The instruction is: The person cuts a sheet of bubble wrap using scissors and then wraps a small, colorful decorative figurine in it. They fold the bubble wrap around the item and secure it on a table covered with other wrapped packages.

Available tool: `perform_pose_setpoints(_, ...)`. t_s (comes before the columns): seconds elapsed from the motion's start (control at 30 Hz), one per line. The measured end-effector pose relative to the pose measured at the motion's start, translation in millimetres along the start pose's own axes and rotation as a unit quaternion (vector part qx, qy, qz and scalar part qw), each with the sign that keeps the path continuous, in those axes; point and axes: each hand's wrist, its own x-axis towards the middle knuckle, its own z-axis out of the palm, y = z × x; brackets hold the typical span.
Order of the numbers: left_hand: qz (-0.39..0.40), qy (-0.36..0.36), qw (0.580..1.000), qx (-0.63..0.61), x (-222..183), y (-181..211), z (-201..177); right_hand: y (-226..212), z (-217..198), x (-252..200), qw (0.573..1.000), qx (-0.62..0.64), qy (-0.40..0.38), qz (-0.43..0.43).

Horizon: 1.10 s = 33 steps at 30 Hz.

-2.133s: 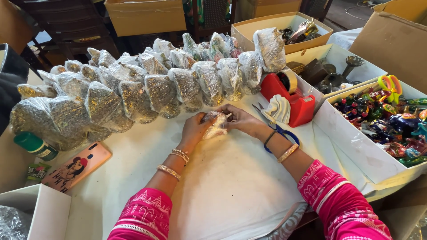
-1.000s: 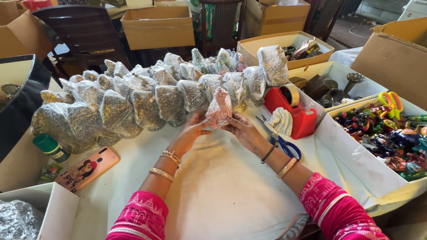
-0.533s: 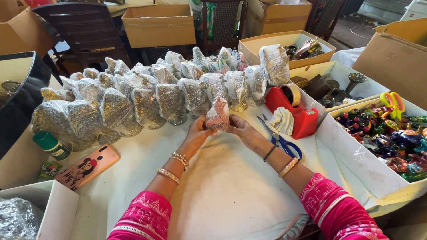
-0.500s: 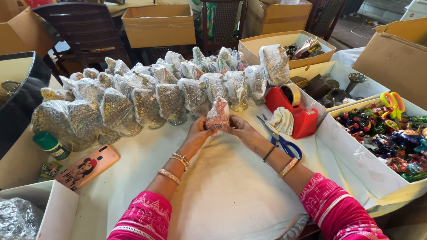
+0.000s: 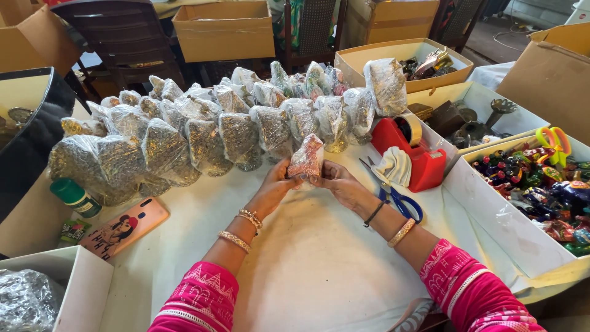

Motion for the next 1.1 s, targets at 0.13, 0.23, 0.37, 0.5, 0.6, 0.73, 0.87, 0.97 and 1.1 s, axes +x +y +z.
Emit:
perform_pose_setpoints(0.13, -0.026, 0.017, 0.999, 0.031, 1, 3, 3, -8, 4, 0, 1.0, -0.012, -0.004, -0.003)
perform_pose_setpoints(0.23, -0.042, 0.034, 0.997, 0.049, 1, 2, 4, -12, 4, -2, 1.0, -0.019, 0.014, 0.013)
perform_pose_setpoints(0.37, -0.006, 0.036, 0.999, 0.04, 4, -3, 3, -14, 1, -3, 0.999, -0.037, 0.021, 0.025)
perform_pose_setpoints(0.5, -0.022, 0.014, 0.994, 0.102, 9, -14, -13, -7, -3, -2, 1.0, -0.005, -0.015, 0.005)
perform_pose_setpoints(0.6, -0.102, 0.002, 0.984, 0.144, -7, 30, 4, -13, 2, -3, 0.997, -0.062, -0.034, 0.026)
perform_pose_setpoints(0.73, -0.084, -0.011, 0.982, 0.169, -9, 41, 8, -16, 3, -7, 0.995, -0.075, -0.053, 0.043)
perform_pose_setpoints(0.87, -0.106, 0.025, 0.983, 0.145, -8, 35, 2, -42, 16, -16, 0.991, -0.07, -0.066, 0.097)
perform_pose_setpoints(0.97, -0.082, 0.04, 0.99, 0.11, 0, 36, -6, -66, 21, -19, 0.982, -0.098, -0.056, 0.151)
perform_pose_setpoints(1.1, -0.058, 0.127, 0.985, 0.101, 10, 79, -8, -54, -19, -10, 0.947, -0.234, -0.109, 0.19)
